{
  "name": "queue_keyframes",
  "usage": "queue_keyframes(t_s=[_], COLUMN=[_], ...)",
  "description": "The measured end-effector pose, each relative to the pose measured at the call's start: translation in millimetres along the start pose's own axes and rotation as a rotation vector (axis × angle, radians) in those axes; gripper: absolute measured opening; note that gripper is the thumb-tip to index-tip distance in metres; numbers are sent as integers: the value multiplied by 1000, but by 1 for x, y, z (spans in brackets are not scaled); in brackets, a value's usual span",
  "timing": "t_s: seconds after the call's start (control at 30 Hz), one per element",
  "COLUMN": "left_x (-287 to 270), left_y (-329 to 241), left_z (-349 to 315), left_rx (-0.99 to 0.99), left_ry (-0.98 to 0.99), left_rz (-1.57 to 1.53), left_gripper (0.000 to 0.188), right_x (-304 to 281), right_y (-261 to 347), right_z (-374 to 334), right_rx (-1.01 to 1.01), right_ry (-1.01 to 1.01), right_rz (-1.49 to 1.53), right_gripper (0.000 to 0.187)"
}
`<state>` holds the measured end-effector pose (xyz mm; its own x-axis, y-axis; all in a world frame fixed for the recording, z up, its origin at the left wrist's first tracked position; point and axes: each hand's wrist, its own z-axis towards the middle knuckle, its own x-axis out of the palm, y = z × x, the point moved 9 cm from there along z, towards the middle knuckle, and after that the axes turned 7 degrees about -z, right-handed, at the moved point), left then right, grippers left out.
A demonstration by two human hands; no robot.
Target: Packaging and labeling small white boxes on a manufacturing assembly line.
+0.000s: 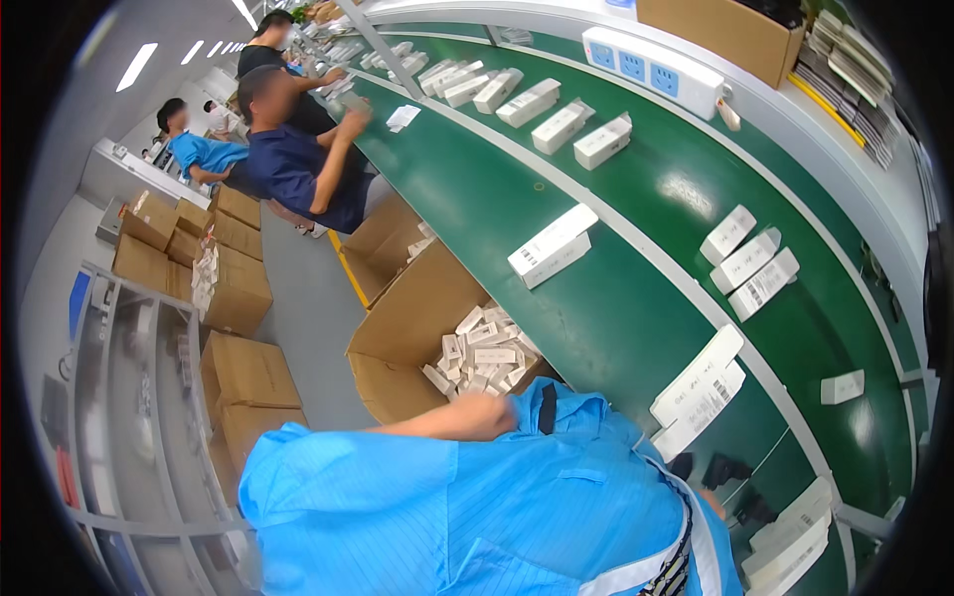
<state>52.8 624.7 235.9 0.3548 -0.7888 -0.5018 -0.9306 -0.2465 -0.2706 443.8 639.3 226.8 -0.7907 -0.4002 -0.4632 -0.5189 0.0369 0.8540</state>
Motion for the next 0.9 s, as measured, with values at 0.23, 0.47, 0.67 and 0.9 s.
queue_keyframes(t_s=[0.23, 0.47, 0.67, 0.9], left_x=[25, 13, 4, 30], left_y=[-170, -187, -189, -171], left_z=[66, 59, 43, 71], left_rx=[1042, 940, 809, 842], left_ry=[54, 157, 241, 365], left_rz=[-428, -441, 35, -142], left_gripper=[13, 19, 42, 37], right_x=[29, 1, 20, 61], right_y=[43, 110, 103, 30], right_z=[30, 21, 37, 35], right_rx=[-26, -358, -267, -83], right_ry=[145, -253, 110, 482], right_rz=[288, -275, -116, 18], right_gripper=[22, 12, 22, 36])
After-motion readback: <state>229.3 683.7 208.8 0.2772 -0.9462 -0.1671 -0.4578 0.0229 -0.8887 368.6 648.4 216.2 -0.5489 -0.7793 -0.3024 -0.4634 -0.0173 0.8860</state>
